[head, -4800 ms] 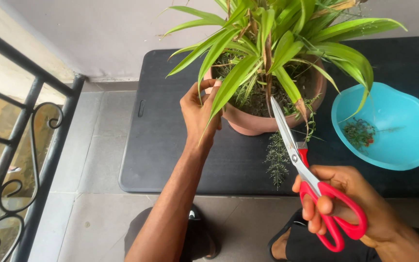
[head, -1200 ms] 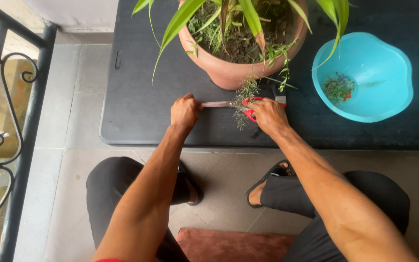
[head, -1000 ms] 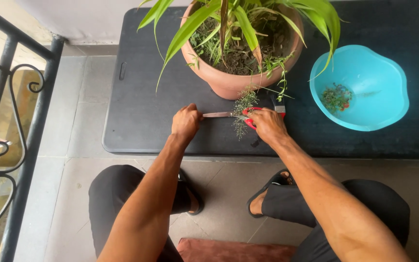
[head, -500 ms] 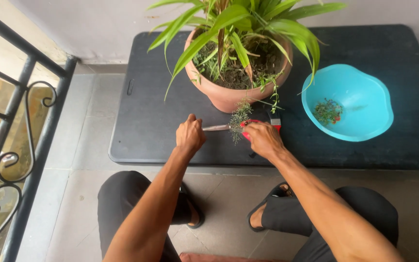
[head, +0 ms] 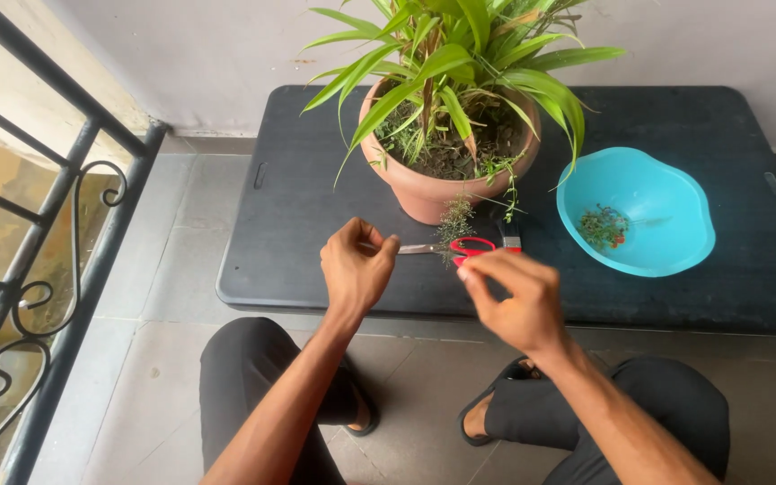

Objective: Trimming dry and unwanted leaves from a potted plant using scissors.

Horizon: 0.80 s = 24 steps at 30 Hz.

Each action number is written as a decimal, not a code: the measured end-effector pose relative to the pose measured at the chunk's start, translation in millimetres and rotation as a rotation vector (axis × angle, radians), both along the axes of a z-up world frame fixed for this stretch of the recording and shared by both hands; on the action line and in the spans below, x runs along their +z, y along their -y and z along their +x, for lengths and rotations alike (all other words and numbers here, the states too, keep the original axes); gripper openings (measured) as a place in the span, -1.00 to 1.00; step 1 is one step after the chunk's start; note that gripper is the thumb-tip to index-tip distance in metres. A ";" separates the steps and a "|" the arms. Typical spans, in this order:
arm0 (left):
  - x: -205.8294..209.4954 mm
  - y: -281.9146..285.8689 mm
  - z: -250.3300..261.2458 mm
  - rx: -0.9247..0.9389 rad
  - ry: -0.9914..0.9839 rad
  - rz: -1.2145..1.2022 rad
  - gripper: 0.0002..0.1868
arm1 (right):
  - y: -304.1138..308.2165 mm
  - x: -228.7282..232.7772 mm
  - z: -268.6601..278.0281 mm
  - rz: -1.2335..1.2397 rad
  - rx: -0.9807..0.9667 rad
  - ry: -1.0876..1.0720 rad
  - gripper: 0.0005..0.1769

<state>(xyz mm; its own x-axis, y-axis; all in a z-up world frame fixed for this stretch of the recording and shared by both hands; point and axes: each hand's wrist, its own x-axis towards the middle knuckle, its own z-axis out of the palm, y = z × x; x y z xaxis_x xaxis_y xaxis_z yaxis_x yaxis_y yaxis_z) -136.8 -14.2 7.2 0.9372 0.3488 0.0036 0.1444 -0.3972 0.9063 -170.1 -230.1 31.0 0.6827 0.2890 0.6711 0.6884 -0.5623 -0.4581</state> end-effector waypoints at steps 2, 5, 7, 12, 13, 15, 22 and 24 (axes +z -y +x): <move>8.0 3.9 2.1 -0.006 0.060 -0.052 -0.79 | -1.1 14.2 2.2 0.039 -0.060 0.012 -0.93; 12.8 11.6 19.7 -0.020 0.156 -0.116 -0.78 | 6.5 20.1 21.0 0.127 -0.164 -0.004 -0.95; 13.4 17.2 35.2 -0.030 0.190 -0.128 -0.77 | 14.1 21.1 41.4 0.176 -0.209 -0.033 -0.96; 9.3 31.5 67.5 -0.080 0.351 -0.135 -0.72 | 21.1 40.0 91.8 0.099 -0.248 -0.167 -0.87; 7.3 32.3 67.6 -0.080 0.346 -0.141 -0.72 | 18.9 37.2 97.2 0.093 -0.250 -0.171 -0.87; 4.2 34.0 71.8 -0.095 0.384 -0.178 -0.73 | 14.8 32.7 111.8 -0.159 -0.242 -0.121 -0.83; 8.8 35.8 73.8 -0.121 0.235 -0.280 -0.74 | -14.4 25.8 123.5 -0.300 -0.369 -0.305 -0.80; 10.3 36.0 76.5 -0.152 0.229 -0.226 -0.82 | -16.2 22.2 129.2 -0.394 -0.470 -0.400 -0.80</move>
<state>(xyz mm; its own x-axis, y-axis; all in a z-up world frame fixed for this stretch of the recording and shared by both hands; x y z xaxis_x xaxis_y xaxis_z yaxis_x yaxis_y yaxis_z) -60.3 -50.1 17.5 0.9622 0.2216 0.1582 -0.1179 -0.1846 0.9757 -40.8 -213.9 53.3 0.9652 0.0738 0.2511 0.1562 -0.9323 -0.3263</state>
